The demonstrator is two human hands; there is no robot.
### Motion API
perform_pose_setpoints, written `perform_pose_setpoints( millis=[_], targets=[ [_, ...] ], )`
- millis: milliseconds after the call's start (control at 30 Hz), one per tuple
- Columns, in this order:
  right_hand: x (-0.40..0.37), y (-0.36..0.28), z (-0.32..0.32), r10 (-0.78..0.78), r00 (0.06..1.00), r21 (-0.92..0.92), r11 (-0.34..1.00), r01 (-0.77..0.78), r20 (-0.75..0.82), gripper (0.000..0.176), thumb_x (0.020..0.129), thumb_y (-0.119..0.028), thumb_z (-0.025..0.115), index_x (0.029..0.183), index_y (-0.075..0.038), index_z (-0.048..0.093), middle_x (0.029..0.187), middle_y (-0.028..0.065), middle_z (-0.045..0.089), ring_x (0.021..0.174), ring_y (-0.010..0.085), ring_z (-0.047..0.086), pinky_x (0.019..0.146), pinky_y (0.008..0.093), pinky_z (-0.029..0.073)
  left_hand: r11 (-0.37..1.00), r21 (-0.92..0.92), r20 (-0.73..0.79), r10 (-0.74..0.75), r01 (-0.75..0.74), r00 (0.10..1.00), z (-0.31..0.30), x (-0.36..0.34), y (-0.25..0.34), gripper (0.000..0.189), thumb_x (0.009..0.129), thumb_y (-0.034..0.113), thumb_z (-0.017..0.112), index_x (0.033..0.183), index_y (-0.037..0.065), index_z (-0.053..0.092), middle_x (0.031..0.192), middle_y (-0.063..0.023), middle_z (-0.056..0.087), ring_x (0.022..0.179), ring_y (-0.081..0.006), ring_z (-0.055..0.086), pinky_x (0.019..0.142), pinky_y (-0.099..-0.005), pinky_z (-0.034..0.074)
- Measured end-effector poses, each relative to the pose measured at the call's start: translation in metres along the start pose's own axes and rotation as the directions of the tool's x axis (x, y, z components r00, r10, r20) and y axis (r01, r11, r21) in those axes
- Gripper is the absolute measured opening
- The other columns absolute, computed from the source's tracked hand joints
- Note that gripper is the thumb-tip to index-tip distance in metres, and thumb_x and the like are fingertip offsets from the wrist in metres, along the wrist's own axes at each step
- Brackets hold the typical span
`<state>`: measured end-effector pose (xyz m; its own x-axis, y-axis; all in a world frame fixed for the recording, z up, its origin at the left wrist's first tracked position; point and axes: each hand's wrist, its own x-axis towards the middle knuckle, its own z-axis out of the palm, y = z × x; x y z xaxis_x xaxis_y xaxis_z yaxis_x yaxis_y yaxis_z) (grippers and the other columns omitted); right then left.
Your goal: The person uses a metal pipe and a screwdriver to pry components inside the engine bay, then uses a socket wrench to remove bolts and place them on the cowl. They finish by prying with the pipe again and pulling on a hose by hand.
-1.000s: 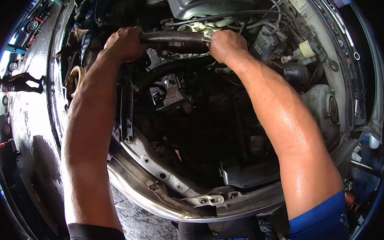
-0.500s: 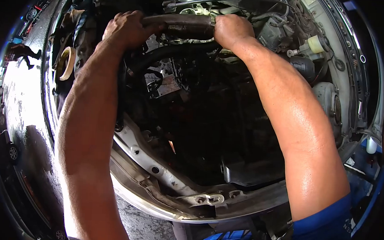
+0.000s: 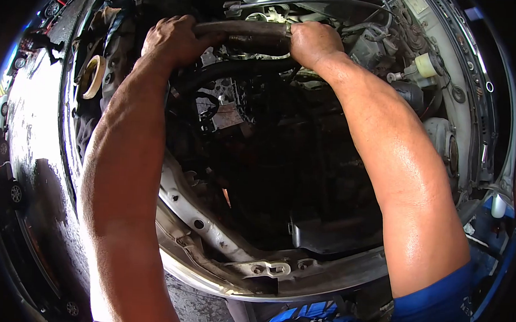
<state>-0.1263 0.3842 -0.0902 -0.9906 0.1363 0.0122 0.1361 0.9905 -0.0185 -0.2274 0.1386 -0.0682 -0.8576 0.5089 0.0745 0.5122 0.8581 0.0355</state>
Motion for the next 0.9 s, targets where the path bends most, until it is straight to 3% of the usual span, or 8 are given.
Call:
perform_pose_setpoints(
  millis=[433, 500, 600, 633, 700, 733, 800, 900],
  targets=[
    [-0.003, -0.001, -0.003, -0.006, 1.0, 0.036, 0.999, 0.005, 0.017, 0.023, 0.084, -0.011, 0.056, 0.098, -0.01, 0.074, 0.103, 0.0145, 0.072, 0.099, 0.0363, 0.069, 0.088, 0.0455, 0.054, 0.999, 0.026, 0.036, -0.019, 0.018, 0.999, -0.005, -0.001, 0.005, 0.07, 0.082, 0.07, 0.063, 0.113, 0.008, 0.066, 0.121, -0.0132, 0.066, 0.124, -0.0323, 0.054, 0.105, -0.0445, 0.043],
    [-0.002, -0.002, -0.002, -0.01, 1.0, 0.031, 0.999, 0.009, 0.016, 0.023, 0.083, -0.011, 0.056, 0.098, -0.01, 0.074, 0.103, 0.0145, 0.072, 0.1, 0.0362, 0.068, 0.088, 0.0455, 0.054, 0.999, 0.046, 0.04, -0.025, 0.024, 0.999, -0.003, -0.002, 0.004, 0.081, 0.082, 0.077, 0.056, 0.122, 0.007, 0.065, 0.126, -0.0124, 0.065, 0.126, -0.0306, 0.055, 0.107, -0.0425, 0.041],
    [0.004, -0.001, 0.0, 0.031, 0.999, -0.007, 0.999, -0.031, 0.043, 0.023, 0.083, -0.011, 0.056, 0.097, -0.01, 0.074, 0.103, 0.0142, 0.072, 0.099, 0.0363, 0.069, 0.088, 0.0457, 0.055, 1.0, 0.021, 0.049, -0.011, 0.01, 0.999, -0.003, -0.001, 0.0, 0.083, 0.081, 0.078, 0.056, 0.123, 0.007, 0.065, 0.127, -0.0153, 0.065, 0.125, -0.0319, 0.056, 0.105, -0.0436, 0.044],
    [0.006, -0.003, 0.004, -0.021, 1.0, -0.026, 0.999, 0.021, 0.022, 0.021, 0.083, -0.012, 0.057, 0.096, -0.01, 0.074, 0.103, 0.0137, 0.072, 0.099, 0.0357, 0.068, 0.087, 0.046, 0.055, 1.0, 0.023, 0.06, -0.02, 0.018, 0.998, 0.002, -0.011, -0.001, 0.083, 0.081, 0.078, 0.056, 0.123, 0.007, 0.065, 0.127, -0.0153, 0.065, 0.125, -0.0319, 0.056, 0.105, -0.0436, 0.044],
    [0.007, 0.017, -0.002, -0.04, 0.999, -0.036, 0.999, 0.039, -0.017, 0.02, 0.083, -0.012, 0.057, 0.095, -0.01, 0.074, 0.103, 0.0132, 0.072, 0.099, 0.0352, 0.068, 0.086, 0.0463, 0.055, 0.99, 0.04, 0.11, -0.137, 0.133, 0.984, -0.003, -0.023, 0.012, 0.085, 0.081, 0.078, 0.056, 0.125, 0.006, 0.064, 0.128, -0.0191, 0.064, 0.125, -0.0328, 0.056, 0.103, -0.0444, 0.046],
    [0.012, 0.016, 0.003, -0.091, 0.996, -0.044, 0.995, 0.091, -0.001, 0.019, 0.083, -0.014, 0.058, 0.094, -0.009, 0.073, 0.102, 0.0125, 0.072, 0.099, 0.0348, 0.068, 0.086, 0.0463, 0.054, 0.981, 0.019, 0.258, -0.189, 0.191, 0.948, -0.017, -0.034, 0.017, 0.08, 0.083, 0.076, 0.056, 0.12, 0.005, 0.065, 0.124, -0.0209, 0.065, 0.114, -0.0374, 0.064, 0.093, -0.0477, 0.052],
    [0.019, 0.015, 0.013, -0.229, 0.97, -0.054, 0.973, 0.225, -0.082, 0.016, 0.084, -0.017, 0.06, 0.091, -0.009, 0.072, 0.1, 0.0106, 0.071, 0.098, 0.0337, 0.067, 0.085, 0.0456, 0.054, 0.982, 0.022, 0.143, -0.189, 0.188, 0.972, -0.013, -0.05, 0.016, 0.077, 0.086, 0.074, 0.055, 0.121, 0.005, 0.064, 0.127, -0.0183, 0.063, 0.122, -0.0371, 0.057, 0.101, -0.0479, 0.046],
    [0.015, 0.017, 0.013, -0.216, 0.973, -0.023, 0.976, 0.215, -0.078, 0.016, 0.083, -0.018, 0.06, 0.09, -0.009, 0.071, 0.1, 0.0107, 0.071, 0.099, 0.0332, 0.066, 0.087, 0.0445, 0.054, 0.991, 0.06, 0.043, -0.12, 0.117, 0.992, -0.015, -0.056, 0.023, 0.074, 0.087, 0.07, 0.055, 0.122, 0.005, 0.064, 0.133, -0.0169, 0.059, 0.129, -0.0375, 0.049, 0.108, -0.0506, 0.038]
  ],
)
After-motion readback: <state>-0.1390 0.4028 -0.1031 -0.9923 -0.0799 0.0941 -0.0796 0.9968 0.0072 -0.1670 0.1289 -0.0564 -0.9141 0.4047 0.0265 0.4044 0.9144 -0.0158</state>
